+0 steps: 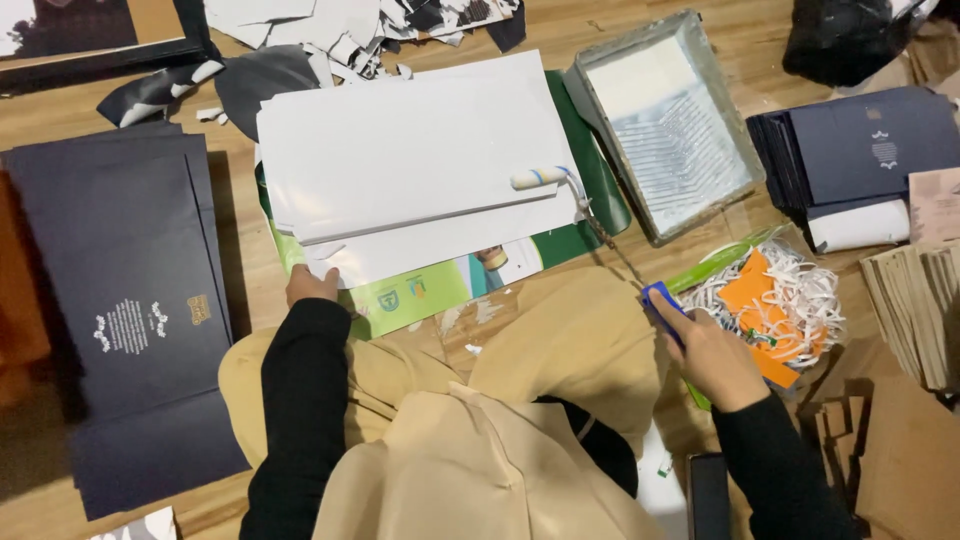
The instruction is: Applying glue to paper covers using a roller and attaching cardboard pieces to assemble covers.
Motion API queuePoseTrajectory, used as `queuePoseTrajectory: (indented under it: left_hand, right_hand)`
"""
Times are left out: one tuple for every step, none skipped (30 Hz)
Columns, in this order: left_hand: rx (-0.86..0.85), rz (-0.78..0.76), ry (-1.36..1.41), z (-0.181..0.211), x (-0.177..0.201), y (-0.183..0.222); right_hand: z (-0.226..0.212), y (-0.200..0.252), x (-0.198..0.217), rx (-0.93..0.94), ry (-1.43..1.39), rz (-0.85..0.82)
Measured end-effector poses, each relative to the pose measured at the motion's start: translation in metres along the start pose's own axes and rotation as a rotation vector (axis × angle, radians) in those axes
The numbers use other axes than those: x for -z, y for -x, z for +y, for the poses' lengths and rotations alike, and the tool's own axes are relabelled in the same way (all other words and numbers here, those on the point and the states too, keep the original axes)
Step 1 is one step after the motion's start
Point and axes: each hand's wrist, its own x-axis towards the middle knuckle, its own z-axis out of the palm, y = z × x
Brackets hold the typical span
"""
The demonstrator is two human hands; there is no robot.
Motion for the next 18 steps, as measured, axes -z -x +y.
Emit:
queuePoseTrajectory:
  left_hand:
    - [-0.009,0.001,-0.005,0.001,0.001,0.000]
    - [-0.008,0.007,-0.003,-0.001,0.000,-0.001]
    - [0.000,0.007,-0.002,-0.002,-0.002,-0.003]
    - [0.007,0.007,0.001,-0.003,-0.003,-0.005]
    - [0.006,0.012,0.004,-0.004,-0.003,-0.006]
    - [0.007,0.008,0.001,-0.004,-0.003,-0.007]
    - [0.009,0.003,-0.003,-0.005,-0.004,-0.007]
    - [0.011,0.004,-0.004,-0.006,-0.004,-0.007]
    - [0.012,0.006,-0.001,-0.006,-0.004,-0.006]
    - [0.012,0.010,0.001,-0.005,-0.003,-0.006]
    - [0.012,0.013,0.001,-0.005,-0.005,-0.008]
    - [0.009,0.008,-0.009,-0.006,-0.006,-0.009]
    - [0.006,0.004,-0.019,-0.007,-0.007,-0.011]
    - [0.004,0.004,-0.020,-0.008,-0.007,-0.011]
    - [0.005,0.008,-0.031,-0.008,-0.007,-0.013]
    - [0.009,0.006,-0.043,-0.010,-0.009,-0.012]
    - [0.010,0.001,-0.044,-0.007,-0.006,-0.011]
    - [0.008,0.000,-0.037,-0.005,-0.005,-0.008]
  right_hand:
    - [0.001,-0.005,-0.001,0.005,-0.004,0.004]
    - [0.002,-0.018,0.002,0.010,-0.004,0.008]
    - [0.003,-0.030,0.004,0.037,-0.020,0.020]
    - [0.003,-0.042,0.008,0.063,-0.035,0.033]
    - [0.001,-0.061,0.011,0.067,-0.036,0.037]
    - [-0.001,-0.079,0.013,0.110,-0.081,0.081]
    - [-0.002,-0.097,0.015,0.152,-0.127,0.124]
    - [-0.001,-0.119,0.013,0.154,-0.128,0.123]
    - [-0.001,-0.141,0.010,0.184,-0.154,0.167]
    - [-0.001,-0.163,0.007,0.214,-0.182,0.214]
    - [-0.002,-0.166,0.013,0.217,-0.184,0.215]
    - [-0.004,-0.168,0.017,0.213,-0.228,0.214]
    - [-0.006,-0.171,0.022,0.210,-0.272,0.213]
    - [-0.004,-0.160,0.021,0.209,-0.273,0.214]
    - [-0.002,-0.149,0.021,0.191,-0.265,0.196]
    - [0.002,-0.137,0.020,0.172,-0.253,0.172]
    - [0.003,-0.116,0.019,0.169,-0.251,0.168]
    - [0.005,-0.095,0.018,0.152,-0.183,0.132]
